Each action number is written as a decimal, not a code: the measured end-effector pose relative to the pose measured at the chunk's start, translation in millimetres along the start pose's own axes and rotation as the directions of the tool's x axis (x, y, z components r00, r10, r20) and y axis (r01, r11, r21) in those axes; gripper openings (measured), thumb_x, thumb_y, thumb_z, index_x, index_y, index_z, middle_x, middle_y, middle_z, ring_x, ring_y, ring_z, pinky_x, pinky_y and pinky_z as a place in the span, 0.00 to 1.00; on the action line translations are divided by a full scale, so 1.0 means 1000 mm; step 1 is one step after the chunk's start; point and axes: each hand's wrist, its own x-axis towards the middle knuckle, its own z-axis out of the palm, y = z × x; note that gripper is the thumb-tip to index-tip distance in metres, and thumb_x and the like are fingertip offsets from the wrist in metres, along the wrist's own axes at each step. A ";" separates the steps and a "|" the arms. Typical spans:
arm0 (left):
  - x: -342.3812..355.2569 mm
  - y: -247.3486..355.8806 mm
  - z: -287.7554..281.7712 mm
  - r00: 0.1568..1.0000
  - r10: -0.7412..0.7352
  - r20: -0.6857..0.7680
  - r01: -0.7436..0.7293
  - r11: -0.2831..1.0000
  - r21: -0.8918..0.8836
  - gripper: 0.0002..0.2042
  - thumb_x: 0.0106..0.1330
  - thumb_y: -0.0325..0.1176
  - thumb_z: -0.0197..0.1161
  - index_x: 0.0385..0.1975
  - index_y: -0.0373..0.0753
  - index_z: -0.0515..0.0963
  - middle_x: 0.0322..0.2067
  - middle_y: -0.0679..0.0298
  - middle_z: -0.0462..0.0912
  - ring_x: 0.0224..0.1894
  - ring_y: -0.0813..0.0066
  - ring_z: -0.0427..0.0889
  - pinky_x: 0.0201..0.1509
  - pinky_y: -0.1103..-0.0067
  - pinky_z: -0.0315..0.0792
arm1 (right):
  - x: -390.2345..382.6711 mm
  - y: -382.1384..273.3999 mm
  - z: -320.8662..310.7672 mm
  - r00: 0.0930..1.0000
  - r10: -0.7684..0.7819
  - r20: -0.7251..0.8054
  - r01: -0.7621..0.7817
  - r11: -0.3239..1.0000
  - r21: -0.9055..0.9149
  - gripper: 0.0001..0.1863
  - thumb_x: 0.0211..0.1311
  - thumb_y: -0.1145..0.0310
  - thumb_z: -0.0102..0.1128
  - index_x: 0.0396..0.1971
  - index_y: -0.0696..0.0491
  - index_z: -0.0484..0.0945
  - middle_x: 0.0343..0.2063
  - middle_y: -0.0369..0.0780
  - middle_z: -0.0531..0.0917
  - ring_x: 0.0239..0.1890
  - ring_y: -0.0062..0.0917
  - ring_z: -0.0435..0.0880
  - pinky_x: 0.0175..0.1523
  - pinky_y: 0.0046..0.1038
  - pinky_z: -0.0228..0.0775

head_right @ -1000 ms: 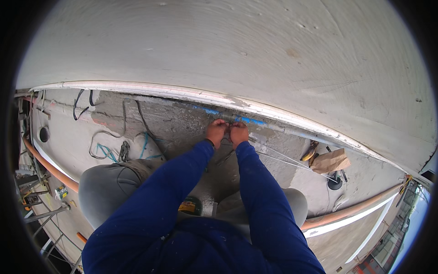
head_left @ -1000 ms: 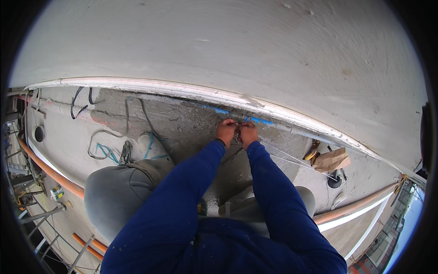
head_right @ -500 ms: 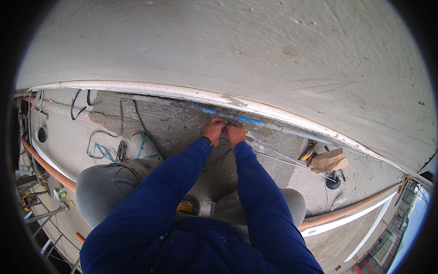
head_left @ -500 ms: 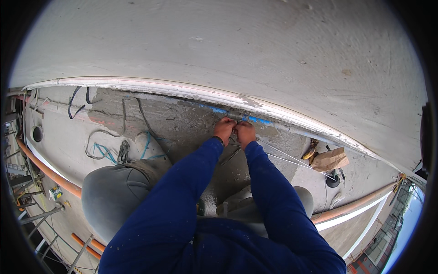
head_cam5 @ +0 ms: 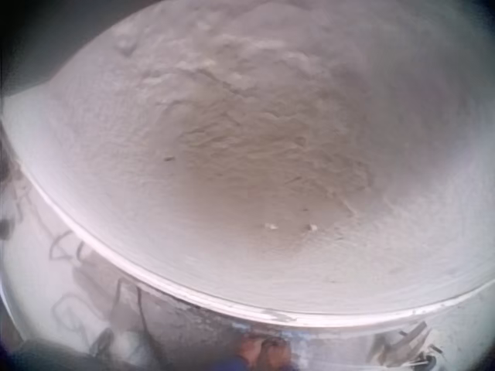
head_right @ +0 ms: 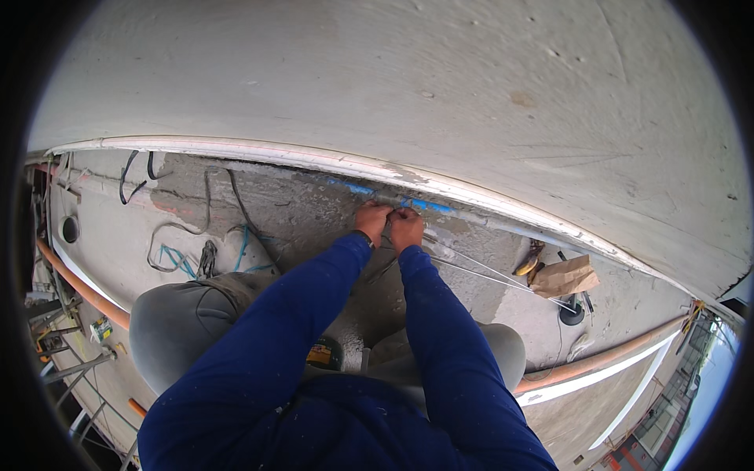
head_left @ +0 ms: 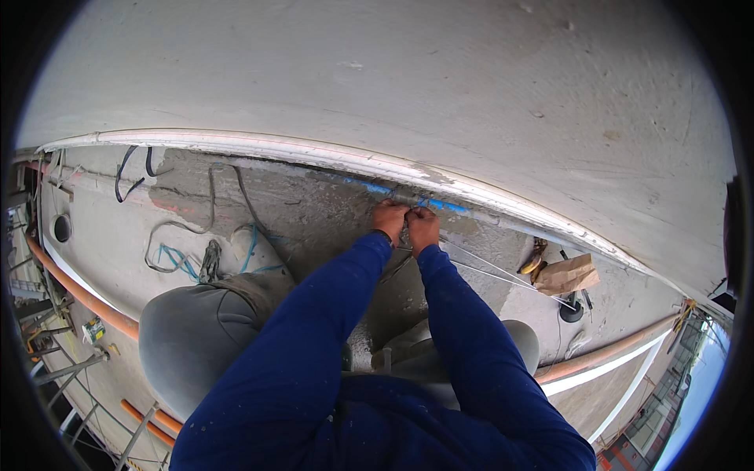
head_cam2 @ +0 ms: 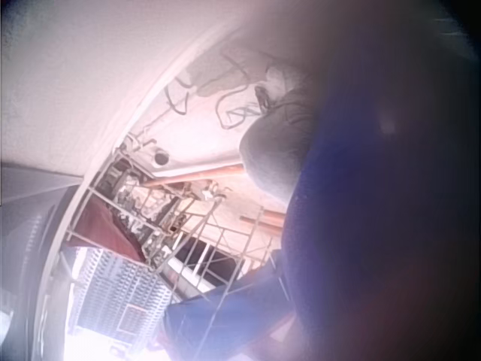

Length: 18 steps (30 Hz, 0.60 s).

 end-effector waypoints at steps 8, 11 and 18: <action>-0.019 -0.003 0.000 0.991 0.136 0.005 -0.133 0.966 0.223 0.09 0.68 0.27 0.62 0.43 0.30 0.84 0.37 0.59 0.87 0.40 0.72 0.84 0.45 0.75 0.77 | 0.000 -0.003 0.000 0.998 -0.021 -0.057 0.019 0.999 -0.036 0.13 0.59 0.66 0.63 0.32 0.63 0.86 0.26 0.50 0.87 0.29 0.37 0.86 0.38 0.37 0.75; -0.015 -0.015 -0.010 0.933 0.336 0.127 -0.359 0.850 0.387 0.14 0.66 0.25 0.59 0.48 0.29 0.83 0.43 0.55 0.87 0.46 0.63 0.86 0.52 0.73 0.77 | 0.007 0.006 0.002 0.999 0.012 -0.033 -0.011 1.000 0.027 0.13 0.59 0.66 0.64 0.32 0.63 0.86 0.26 0.49 0.87 0.29 0.35 0.85 0.39 0.37 0.74; -0.025 0.008 -0.020 0.849 0.421 0.320 -0.521 0.558 0.646 0.19 0.59 0.23 0.56 0.50 0.30 0.82 0.53 0.48 0.83 0.56 0.47 0.82 0.61 0.66 0.75 | 0.006 0.006 0.000 0.999 0.046 0.015 -0.046 0.998 0.051 0.14 0.58 0.66 0.65 0.33 0.64 0.86 0.26 0.50 0.87 0.29 0.35 0.85 0.41 0.36 0.75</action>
